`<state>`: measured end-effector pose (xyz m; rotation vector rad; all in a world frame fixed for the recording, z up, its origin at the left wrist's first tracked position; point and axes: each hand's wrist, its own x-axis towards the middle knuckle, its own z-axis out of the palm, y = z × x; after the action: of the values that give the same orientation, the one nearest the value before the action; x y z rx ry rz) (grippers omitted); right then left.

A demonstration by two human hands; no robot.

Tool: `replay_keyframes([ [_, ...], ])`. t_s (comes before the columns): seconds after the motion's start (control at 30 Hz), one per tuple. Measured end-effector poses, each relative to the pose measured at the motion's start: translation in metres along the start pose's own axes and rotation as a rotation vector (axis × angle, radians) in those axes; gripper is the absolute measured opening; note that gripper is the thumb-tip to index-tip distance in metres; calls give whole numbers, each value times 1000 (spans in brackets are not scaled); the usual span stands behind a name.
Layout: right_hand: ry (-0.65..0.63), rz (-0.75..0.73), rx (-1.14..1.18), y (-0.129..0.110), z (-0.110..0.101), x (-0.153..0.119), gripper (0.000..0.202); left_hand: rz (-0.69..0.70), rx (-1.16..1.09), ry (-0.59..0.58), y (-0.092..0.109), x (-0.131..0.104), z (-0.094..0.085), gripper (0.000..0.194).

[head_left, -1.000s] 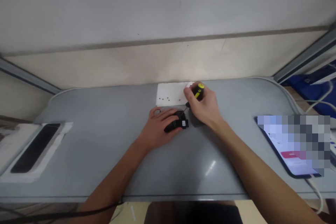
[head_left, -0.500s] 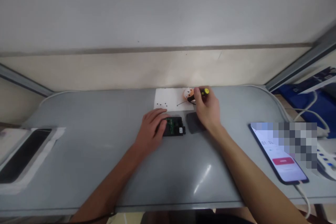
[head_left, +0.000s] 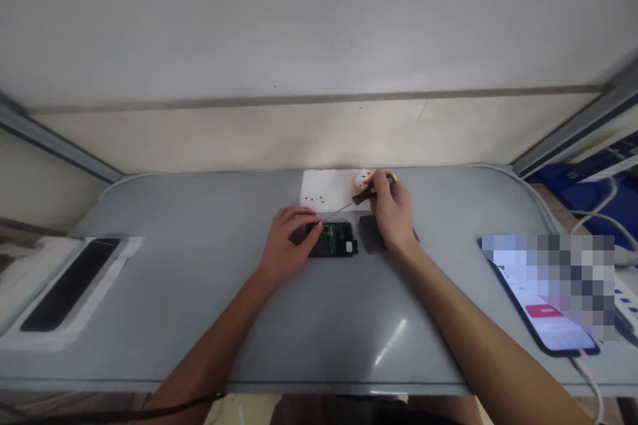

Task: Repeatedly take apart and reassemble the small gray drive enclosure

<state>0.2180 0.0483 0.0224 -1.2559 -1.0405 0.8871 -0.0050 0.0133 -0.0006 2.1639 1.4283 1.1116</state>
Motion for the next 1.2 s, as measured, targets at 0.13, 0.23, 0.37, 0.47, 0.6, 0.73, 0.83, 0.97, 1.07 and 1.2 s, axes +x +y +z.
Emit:
replay_keyframes([
  [0.13, -1, 1, 31, 5, 0, 2, 50, -12, -34, 8, 1, 2, 0, 13],
  [0.23, -5, 18, 41, 6, 0, 3, 50, -27, -41, 11, 1, 2, 0, 12],
  [0.37, 8, 38, 66, 5, 0, 1, 48, -24, -55, 20, 1, 1, 0, 10],
  [0.47, -17, 33, 66, 4, -1, 0, 48, -28, -46, 16, 1, 1, 0, 10],
  [0.6, -52, -3, 25, 0, -2, -1, 47, -30, -14, 13, 1, 0, -1, 11],
  [0.73, -45, -80, -34, -5, -2, -5, 44, -95, -5, 67, 1, -1, -2, 18],
  [0.83, -87, -143, -76, -8, 0, -10, 39, -242, 7, 133, 1, -1, -2, 25],
  [0.97, -134, -166, -136, -8, 1, -16, 34, -352, -20, 20, 3, -2, 1, 27],
  [1.07, -142, -176, -139, -7, 2, -17, 32, -267, 12, -20, 2, -2, 2, 25],
  [1.2, -158, -165, -124, -5, 1, -15, 32, -226, -52, -73, 0, 1, 2, 22],
])
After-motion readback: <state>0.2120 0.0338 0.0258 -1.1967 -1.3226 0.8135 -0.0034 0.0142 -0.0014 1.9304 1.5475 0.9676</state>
